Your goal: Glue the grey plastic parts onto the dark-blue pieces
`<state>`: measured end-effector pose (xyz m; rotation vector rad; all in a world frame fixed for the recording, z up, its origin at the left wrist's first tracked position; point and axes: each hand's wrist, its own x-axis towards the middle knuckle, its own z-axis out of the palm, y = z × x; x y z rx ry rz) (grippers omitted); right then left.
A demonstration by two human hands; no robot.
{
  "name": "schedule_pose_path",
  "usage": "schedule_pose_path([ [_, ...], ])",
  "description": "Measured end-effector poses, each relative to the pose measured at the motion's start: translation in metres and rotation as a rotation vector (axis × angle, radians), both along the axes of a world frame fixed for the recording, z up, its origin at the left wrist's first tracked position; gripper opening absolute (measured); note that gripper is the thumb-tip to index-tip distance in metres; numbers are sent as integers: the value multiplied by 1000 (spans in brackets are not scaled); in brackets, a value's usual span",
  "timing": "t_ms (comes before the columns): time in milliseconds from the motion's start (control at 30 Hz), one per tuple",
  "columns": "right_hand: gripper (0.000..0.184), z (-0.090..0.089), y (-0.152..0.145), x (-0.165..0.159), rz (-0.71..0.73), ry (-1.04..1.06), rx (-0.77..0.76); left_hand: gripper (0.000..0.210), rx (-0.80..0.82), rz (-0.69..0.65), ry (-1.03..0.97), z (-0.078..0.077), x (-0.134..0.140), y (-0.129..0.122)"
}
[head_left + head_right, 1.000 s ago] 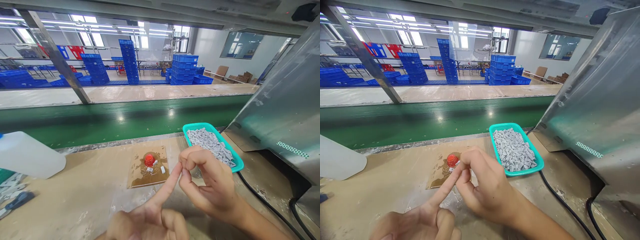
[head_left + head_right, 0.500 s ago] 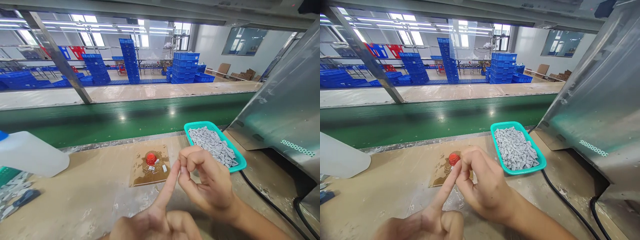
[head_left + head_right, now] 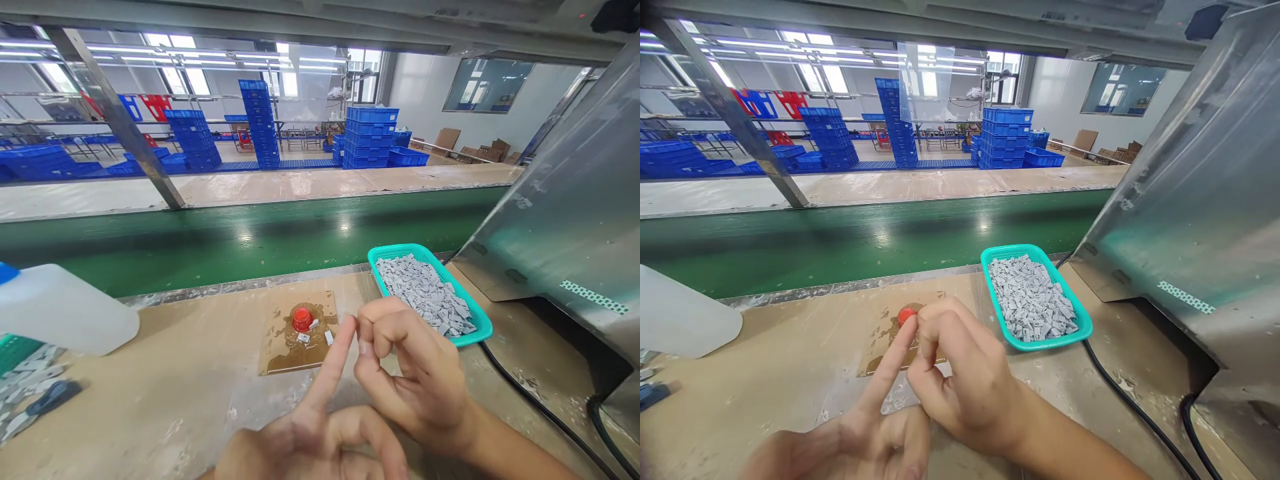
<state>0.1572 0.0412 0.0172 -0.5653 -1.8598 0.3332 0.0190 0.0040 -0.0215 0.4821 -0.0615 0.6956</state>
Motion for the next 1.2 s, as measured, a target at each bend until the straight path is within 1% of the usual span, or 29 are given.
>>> schedule_pose_path([
  [67,25,2,1,2,-7,40,-30,106,12,-32,9,4,0,0],
  [100,25,4,1,3,-15,61,-40,100,27,-41,8,5,0,0],
  [167,25,6,1,5,-27,90,-40,88,45,-11,11,8,1,-3],
  [200,26,8,1,6,-29,93,-33,85,35,25,17,8,1,-5],
  [267,27,9,1,7,-27,88,-17,90,-3,93,35,9,2,-10],
  [300,28,10,1,8,-28,80,-14,95,-16,98,47,9,2,-11],
  [433,30,10,1,9,-23,55,-27,107,-22,72,96,9,2,-10],
  [533,30,9,0,8,13,51,-37,112,-8,-18,88,7,-1,-5],
  [633,30,8,0,6,43,50,-40,111,-25,-88,49,3,-2,0],
  [733,30,7,0,4,45,47,-34,111,-30,-93,36,0,-1,0],
  [900,29,6,0,3,33,44,-15,117,13,-57,119,1,0,-2],
  [1033,27,3,-1,1,18,21,20,109,23,-60,76,0,0,-1],
  [1200,27,1,-2,0,16,5,18,86,36,-88,-30,-2,-1,1],
])
